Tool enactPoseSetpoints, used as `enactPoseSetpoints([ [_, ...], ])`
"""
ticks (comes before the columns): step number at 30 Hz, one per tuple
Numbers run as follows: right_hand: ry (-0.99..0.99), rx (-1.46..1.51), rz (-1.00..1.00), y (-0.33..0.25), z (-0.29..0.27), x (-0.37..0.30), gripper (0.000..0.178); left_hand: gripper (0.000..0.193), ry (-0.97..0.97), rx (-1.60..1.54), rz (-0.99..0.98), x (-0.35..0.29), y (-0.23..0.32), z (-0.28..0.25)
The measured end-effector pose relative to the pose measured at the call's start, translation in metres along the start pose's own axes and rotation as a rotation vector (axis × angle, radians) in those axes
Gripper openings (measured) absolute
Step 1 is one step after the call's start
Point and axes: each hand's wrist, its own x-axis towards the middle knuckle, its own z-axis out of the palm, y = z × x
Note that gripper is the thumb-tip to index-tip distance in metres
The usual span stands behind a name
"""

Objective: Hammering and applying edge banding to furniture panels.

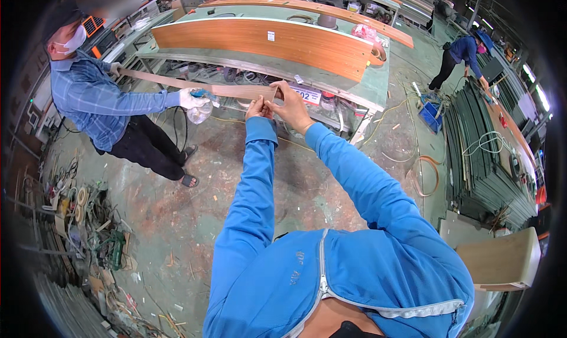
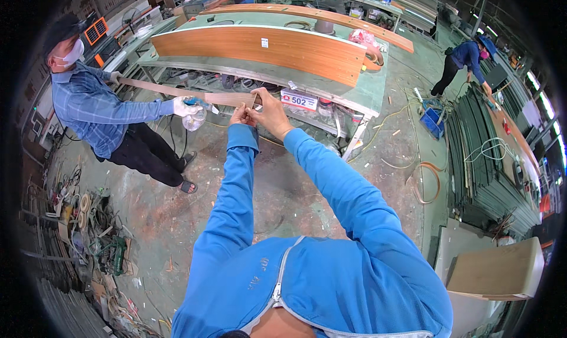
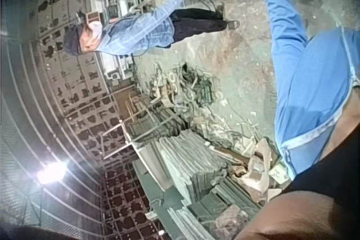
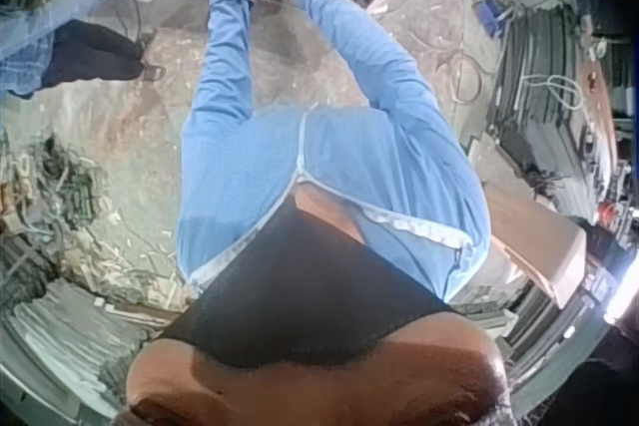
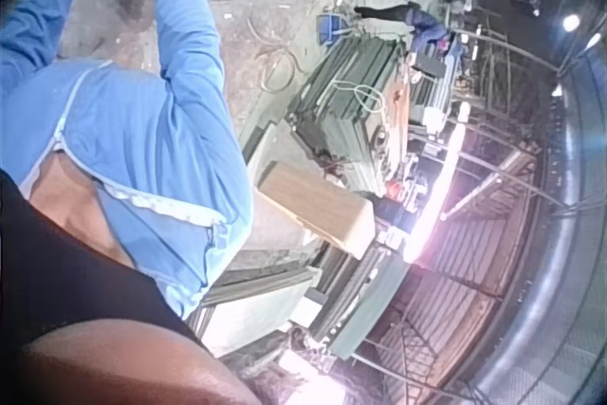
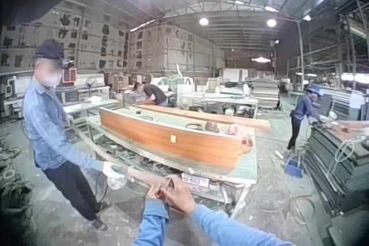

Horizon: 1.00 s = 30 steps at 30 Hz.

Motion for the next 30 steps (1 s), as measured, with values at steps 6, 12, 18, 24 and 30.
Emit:
enactPoseSetpoints([
  [6, 0.028, 0.066, -0.032, -0.006, -0.001, 0.002, 0.044, 0.012, -0.098, -0.010, 0.023, 0.001, 0.002, 0.004],
  [12, 0.010, 0.072, 0.002, -0.016, 0.000, -0.002, 0.043, 0.007, -0.081, -0.021, 0.042, -0.011, 0.005, 0.009],
  [18, 0.021, 0.065, -0.023, -0.015, 0.005, -0.001, 0.043, 0.012, -0.071, -0.017, 0.035, -0.009, 0.008, 0.005],
  [24, 0.044, 0.045, -0.051, -0.014, 0.009, 0.013, 0.043, 0.016, -0.075, 0.016, 0.083, -0.017, 0.019, 0.021],
  [30, 0.084, 0.079, -0.024, 0.004, -0.002, 0.049, 0.043, 0.023, -0.184, 0.156, -0.180, -0.069, 0.010, -0.034],
])
